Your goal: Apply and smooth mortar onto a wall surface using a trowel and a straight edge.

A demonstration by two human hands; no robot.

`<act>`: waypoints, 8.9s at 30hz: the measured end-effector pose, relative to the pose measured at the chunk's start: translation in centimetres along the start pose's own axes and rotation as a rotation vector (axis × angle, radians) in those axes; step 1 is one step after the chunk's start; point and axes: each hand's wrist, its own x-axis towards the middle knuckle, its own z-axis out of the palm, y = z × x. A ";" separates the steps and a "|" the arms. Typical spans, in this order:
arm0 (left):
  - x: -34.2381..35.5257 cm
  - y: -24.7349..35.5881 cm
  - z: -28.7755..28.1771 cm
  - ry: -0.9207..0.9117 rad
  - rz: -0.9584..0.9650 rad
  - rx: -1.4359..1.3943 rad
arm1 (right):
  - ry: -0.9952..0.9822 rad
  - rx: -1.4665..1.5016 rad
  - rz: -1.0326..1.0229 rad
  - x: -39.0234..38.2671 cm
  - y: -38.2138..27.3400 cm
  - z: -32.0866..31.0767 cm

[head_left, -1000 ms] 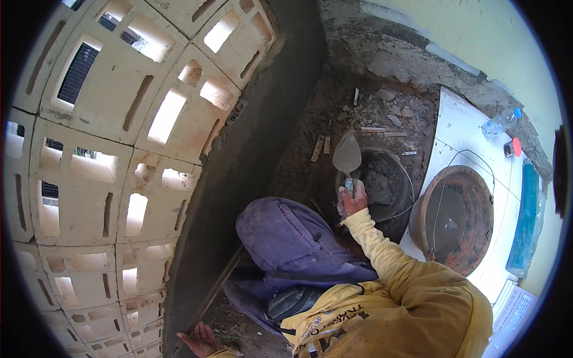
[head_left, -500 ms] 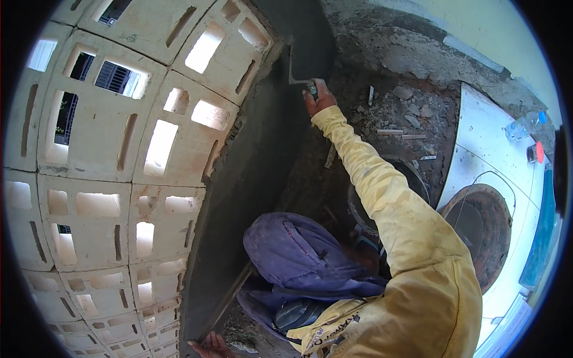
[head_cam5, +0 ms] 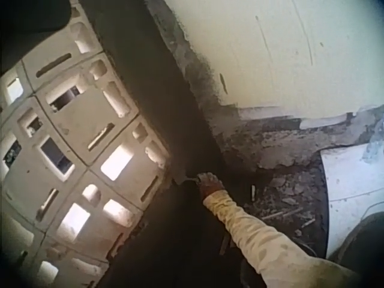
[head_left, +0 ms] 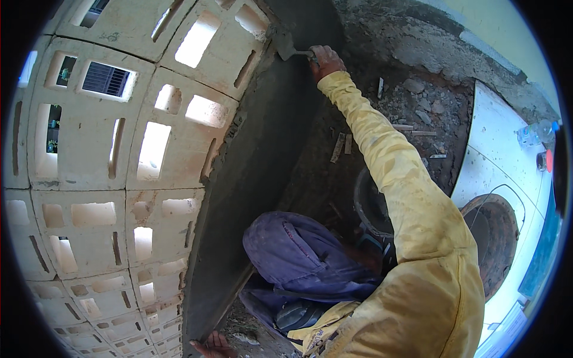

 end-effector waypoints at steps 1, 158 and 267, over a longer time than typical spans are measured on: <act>-0.6 0.1 0.6 0.033 0.083 0.004 | -0.043 -0.024 0.005 0.1 -0.4 -0.4; -2.0 1.2 3.1 0.001 0.045 -0.114 | -0.401 0.075 0.215 -17.2 -7.8 -4.7; 1.1 -5.0 25.8 -0.647 -0.319 -0.935 | -0.265 1.331 1.068 -4.8 -9.0 -0.4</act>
